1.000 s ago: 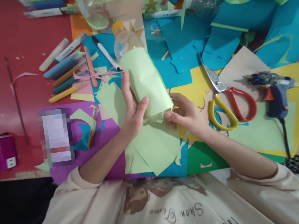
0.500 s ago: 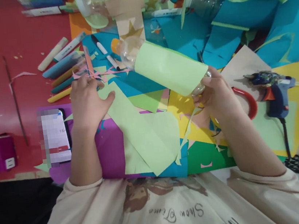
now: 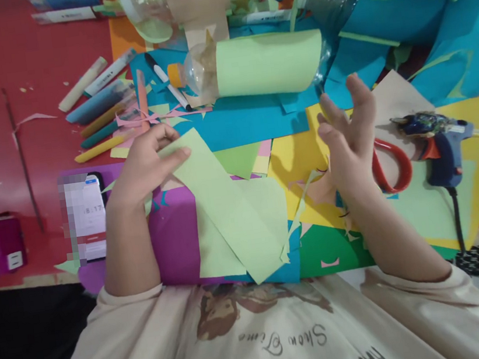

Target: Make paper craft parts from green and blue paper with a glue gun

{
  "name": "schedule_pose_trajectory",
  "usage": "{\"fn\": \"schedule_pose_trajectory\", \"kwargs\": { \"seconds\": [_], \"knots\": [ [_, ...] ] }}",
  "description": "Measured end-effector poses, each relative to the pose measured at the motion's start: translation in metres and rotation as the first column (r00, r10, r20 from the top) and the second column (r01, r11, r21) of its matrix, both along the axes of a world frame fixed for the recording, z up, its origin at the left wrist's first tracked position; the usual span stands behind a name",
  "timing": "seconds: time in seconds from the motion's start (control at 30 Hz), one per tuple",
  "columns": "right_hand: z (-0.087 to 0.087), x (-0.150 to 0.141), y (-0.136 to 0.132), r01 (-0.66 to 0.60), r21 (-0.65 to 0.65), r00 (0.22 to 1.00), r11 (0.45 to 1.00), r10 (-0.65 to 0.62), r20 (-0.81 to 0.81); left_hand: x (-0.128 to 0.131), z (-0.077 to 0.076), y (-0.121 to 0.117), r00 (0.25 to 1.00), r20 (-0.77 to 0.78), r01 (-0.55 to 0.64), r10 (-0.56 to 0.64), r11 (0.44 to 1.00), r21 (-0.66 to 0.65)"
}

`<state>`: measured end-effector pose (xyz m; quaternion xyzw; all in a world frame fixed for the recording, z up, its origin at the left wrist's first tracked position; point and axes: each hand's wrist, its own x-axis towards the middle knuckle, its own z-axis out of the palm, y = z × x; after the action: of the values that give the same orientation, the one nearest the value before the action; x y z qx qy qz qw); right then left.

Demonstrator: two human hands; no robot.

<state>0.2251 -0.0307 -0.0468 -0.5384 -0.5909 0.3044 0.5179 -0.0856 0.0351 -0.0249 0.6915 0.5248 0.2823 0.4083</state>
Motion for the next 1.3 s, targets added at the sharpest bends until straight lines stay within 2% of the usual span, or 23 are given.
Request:
{"fn": "schedule_pose_trajectory", "kwargs": {
  "seconds": [0.07, 0.17, 0.3, 0.43, 0.5, 0.6, 0.7, 0.8, 0.93, 1.07, 1.17, 1.3],
  "knots": [
    [0.003, -0.004, -0.004, -0.002, 0.063, 0.981, 0.998, -0.010, 0.193, 0.014, 0.007, -0.002, 0.994, 0.106, -0.004, 0.008, 0.999, -0.042],
    [0.003, -0.015, -0.008, -0.089, 0.087, 0.929, 0.992, 0.052, 0.366, 0.037, 0.003, -0.002, 0.977, 0.207, -0.040, 0.042, 0.999, -0.014],
    [-0.004, -0.032, -0.014, -0.311, 0.087, 0.842, 0.946, 0.232, 0.486, 0.062, -0.013, 0.007, 0.980, 0.195, -0.037, 0.028, 0.998, 0.041],
    [-0.008, -0.037, -0.019, -0.412, 0.041, 0.754, 0.910, 0.315, 0.576, 0.072, -0.021, 0.022, 0.979, 0.189, -0.093, 0.073, 0.991, 0.096],
    [-0.009, -0.034, -0.019, -0.463, 0.036, 0.736, 0.886, 0.361, 0.573, 0.074, -0.023, 0.028, 0.981, 0.177, -0.103, 0.083, 0.988, 0.111],
    [-0.011, -0.027, -0.016, -0.386, 0.054, 0.788, 0.921, 0.299, 0.538, 0.075, -0.026, 0.033, 0.977, 0.190, -0.127, 0.100, 0.982, 0.137],
    [-0.014, -0.023, -0.013, -0.255, -0.012, 0.817, 0.967, 0.222, 0.532, 0.077, -0.029, 0.033, 0.955, 0.273, -0.150, 0.112, 0.981, 0.120],
    [-0.013, -0.024, -0.014, -0.287, -0.054, 0.789, 0.956, 0.268, 0.553, 0.081, -0.030, 0.032, 0.929, 0.355, -0.156, 0.106, 0.981, 0.114],
    [-0.003, -0.029, -0.022, -0.427, -0.067, 0.708, 0.902, 0.379, 0.596, 0.085, -0.029, 0.031, 0.926, 0.366, -0.160, 0.095, 0.975, 0.152],
    [0.008, -0.029, -0.029, -0.535, -0.029, 0.633, 0.844, 0.423, 0.648, 0.085, -0.028, 0.031, 0.951, 0.300, -0.158, 0.080, 0.956, 0.246],
    [0.012, -0.029, -0.031, -0.692, 0.004, 0.578, 0.722, 0.551, 0.602, 0.084, -0.030, 0.033, 0.967, 0.248, -0.132, 0.060, 0.949, 0.288],
    [0.012, -0.032, -0.030, -0.823, -0.057, 0.469, 0.565, 0.732, 0.495, 0.084, -0.033, 0.034, 0.979, 0.203, -0.065, -0.005, 0.939, 0.337]
  ]
}}
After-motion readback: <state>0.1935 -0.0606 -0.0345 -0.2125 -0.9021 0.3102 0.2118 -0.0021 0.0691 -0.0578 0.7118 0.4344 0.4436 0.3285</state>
